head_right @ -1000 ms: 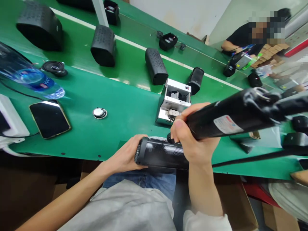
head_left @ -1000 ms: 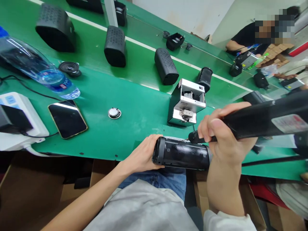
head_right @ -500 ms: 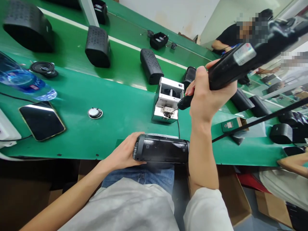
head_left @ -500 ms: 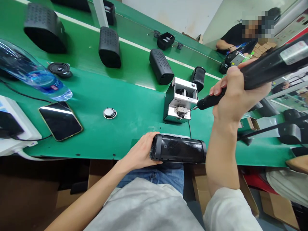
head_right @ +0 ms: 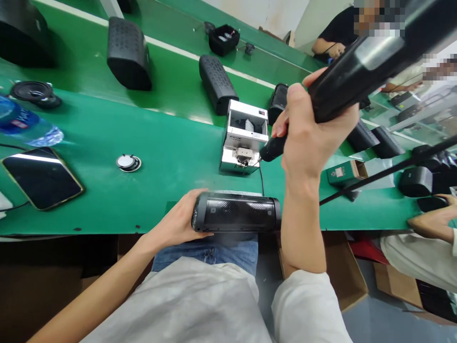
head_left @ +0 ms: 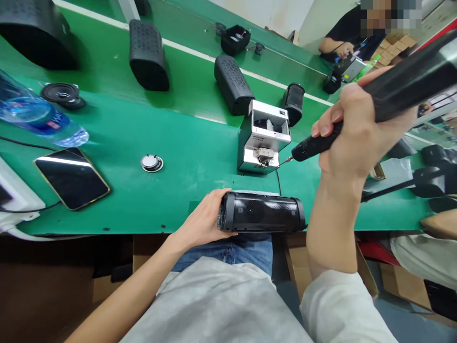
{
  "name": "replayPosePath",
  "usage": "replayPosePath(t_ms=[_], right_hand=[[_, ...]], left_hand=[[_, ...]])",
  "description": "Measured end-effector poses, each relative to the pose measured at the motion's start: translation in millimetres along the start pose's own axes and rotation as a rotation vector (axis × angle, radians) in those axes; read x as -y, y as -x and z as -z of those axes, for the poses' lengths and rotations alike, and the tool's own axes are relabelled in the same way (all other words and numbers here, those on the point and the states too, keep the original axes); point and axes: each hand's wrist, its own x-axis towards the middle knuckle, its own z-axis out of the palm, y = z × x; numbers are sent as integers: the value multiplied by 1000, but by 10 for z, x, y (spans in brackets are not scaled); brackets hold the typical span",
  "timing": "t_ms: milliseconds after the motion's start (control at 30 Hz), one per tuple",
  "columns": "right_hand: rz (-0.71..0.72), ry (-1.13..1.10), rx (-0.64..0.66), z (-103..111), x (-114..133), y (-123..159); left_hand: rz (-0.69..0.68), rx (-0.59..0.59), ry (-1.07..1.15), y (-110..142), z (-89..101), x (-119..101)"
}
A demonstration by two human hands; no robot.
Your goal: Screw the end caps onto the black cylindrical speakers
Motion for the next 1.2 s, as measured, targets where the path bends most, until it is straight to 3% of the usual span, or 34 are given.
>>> replayPosePath(t_ms=[200,300,433,633,867,1200], right_hand=[[-80,3,-109,306,495,21],[-106,-5,-155,424,608,34],[-126,-16,-131,415,674,77],[-170,-2,45,353,640,214],[-240,-34,178,502,420,588],[-153,-105,296,590,369,674]], left_hand=[[0,-1,5,1,11,0],[11,-2,-1,12,10,15],[12,-1,-14,28,2,48],[10,-8,-15,28,-14,62],[27,-7,22,23,-23,65],[22,0,52,15,-13,39]])
